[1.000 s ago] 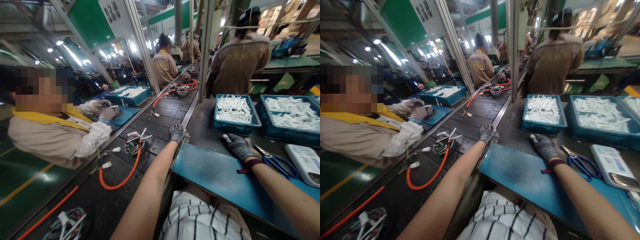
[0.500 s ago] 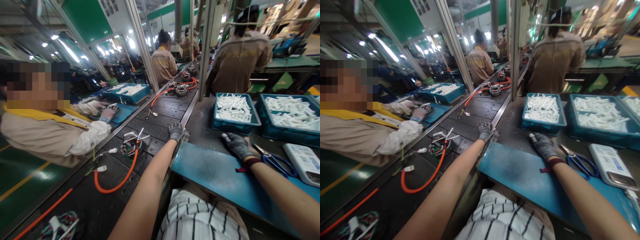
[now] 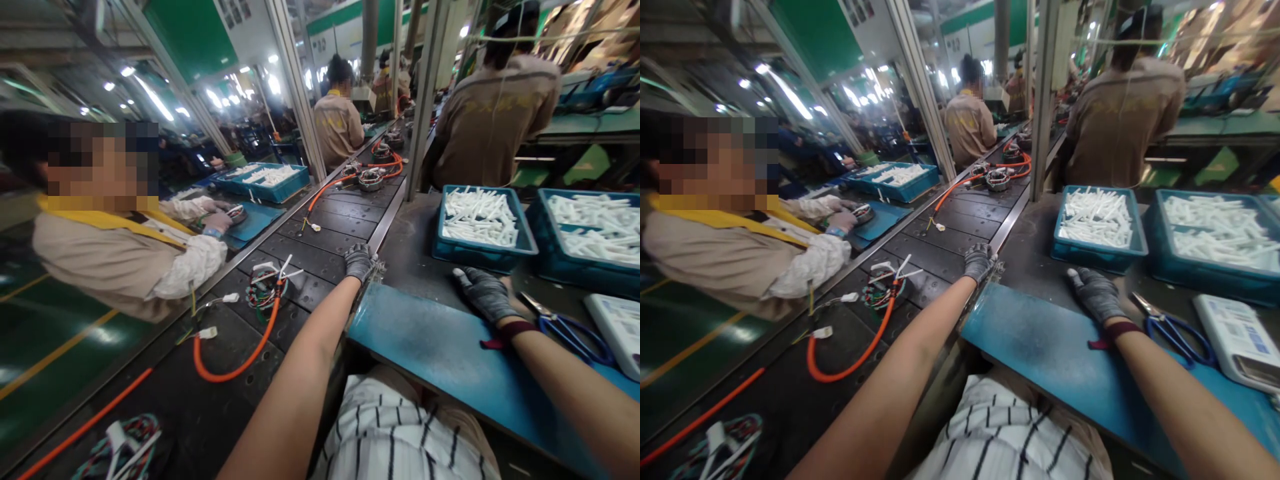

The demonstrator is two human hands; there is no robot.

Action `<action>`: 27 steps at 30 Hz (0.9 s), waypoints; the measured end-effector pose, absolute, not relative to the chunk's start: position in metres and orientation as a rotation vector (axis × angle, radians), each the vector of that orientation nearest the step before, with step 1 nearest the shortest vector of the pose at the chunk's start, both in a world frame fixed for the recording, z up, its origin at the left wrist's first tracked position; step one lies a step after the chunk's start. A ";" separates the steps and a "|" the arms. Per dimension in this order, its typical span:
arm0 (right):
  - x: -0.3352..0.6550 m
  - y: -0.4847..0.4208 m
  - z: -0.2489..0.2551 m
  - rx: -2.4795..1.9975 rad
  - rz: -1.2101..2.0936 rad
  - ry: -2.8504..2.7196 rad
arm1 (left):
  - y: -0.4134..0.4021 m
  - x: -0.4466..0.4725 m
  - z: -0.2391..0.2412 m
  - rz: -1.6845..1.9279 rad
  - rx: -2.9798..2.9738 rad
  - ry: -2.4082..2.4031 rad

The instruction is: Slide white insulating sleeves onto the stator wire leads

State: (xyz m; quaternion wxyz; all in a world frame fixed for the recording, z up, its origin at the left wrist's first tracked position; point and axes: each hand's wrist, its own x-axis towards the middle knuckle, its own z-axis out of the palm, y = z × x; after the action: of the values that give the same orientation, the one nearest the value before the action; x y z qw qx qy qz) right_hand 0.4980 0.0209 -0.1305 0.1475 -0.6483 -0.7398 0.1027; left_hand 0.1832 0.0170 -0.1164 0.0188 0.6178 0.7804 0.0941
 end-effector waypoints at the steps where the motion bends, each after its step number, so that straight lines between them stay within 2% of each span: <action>1: 0.498 0.021 -0.130 -1.875 0.294 -2.133 | 0.017 0.183 -0.116 0.286 1.916 2.423; 17: 0.493 0.014 -0.130 -1.801 0.290 -2.106 | 0.016 0.187 -0.110 0.200 1.959 2.420; 22: 0.489 0.027 -0.087 -1.446 -0.010 -2.130 | 0.016 0.192 -0.111 0.189 1.995 2.429; 24: 0.490 0.047 -0.062 -1.576 -0.064 -2.078 | 0.017 0.194 -0.113 0.195 2.021 2.427; 27: 0.498 0.087 -0.041 -1.909 0.137 -2.133 | 0.019 0.194 -0.116 0.186 2.026 2.437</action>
State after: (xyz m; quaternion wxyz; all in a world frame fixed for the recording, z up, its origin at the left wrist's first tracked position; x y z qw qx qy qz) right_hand 0.4985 0.0872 -0.0410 0.1375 -0.6599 -0.7372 0.0473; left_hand 0.1940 0.0188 -0.1157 -0.0164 0.6380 0.7676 0.0586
